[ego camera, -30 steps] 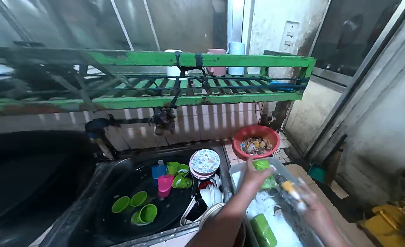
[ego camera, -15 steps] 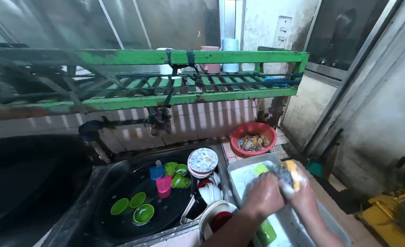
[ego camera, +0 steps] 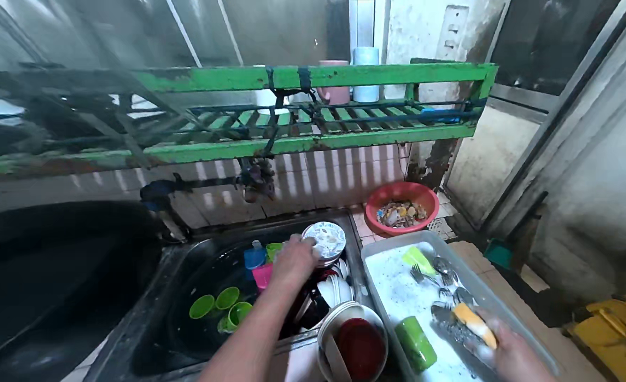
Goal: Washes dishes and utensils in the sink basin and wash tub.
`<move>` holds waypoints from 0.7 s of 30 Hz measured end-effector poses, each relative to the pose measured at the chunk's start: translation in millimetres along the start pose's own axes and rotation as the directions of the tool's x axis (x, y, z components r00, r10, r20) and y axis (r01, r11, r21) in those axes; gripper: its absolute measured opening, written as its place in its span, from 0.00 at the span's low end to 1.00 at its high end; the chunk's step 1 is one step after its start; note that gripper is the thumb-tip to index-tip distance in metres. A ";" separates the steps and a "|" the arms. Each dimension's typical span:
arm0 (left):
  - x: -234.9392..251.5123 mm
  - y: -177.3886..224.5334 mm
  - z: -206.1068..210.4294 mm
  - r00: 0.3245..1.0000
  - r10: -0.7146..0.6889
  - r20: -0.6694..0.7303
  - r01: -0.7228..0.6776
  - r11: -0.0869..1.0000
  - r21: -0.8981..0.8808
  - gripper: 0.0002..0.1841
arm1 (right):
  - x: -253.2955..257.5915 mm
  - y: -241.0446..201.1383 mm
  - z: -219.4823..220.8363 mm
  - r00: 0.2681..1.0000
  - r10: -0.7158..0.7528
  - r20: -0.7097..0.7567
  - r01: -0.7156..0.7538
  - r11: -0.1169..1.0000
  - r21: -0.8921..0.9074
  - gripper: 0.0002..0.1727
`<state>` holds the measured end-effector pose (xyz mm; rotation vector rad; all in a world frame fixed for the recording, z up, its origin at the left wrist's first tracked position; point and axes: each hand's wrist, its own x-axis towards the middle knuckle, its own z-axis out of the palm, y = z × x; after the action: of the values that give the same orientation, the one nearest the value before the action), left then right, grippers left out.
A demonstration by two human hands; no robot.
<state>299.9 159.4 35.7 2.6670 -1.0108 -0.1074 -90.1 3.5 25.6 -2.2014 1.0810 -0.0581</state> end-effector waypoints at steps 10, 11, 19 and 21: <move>-106.0 177.6 59.7 0.260 0.618 0.742 -0.841 0.523 -0.141 0.21 | 9.1 17.3 22.6 0.912 -0.027 0.408 0.222 0.870 -0.439 0.45; -109.6 178.4 67.4 0.289 0.574 0.766 -0.833 0.546 -0.094 0.21 | 11.3 19.7 23.7 0.912 -0.022 0.410 0.219 0.871 -0.440 0.46; -71.2 156.2 93.2 0.415 0.747 0.519 -0.780 0.585 -0.219 0.24 | 4.7 18.0 16.5 0.994 -0.030 0.110 0.047 0.987 -0.153 0.42; -59.6 153.1 87.2 0.554 0.773 0.308 -0.613 0.630 -0.478 0.28 | 4.1 14.6 10.3 0.998 0.067 0.001 -0.067 0.998 -0.011 0.40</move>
<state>142.8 68.6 -4.9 1.7609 -1.9678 -0.7363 -94.2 0.1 8.1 -2.1726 1.1553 -0.0214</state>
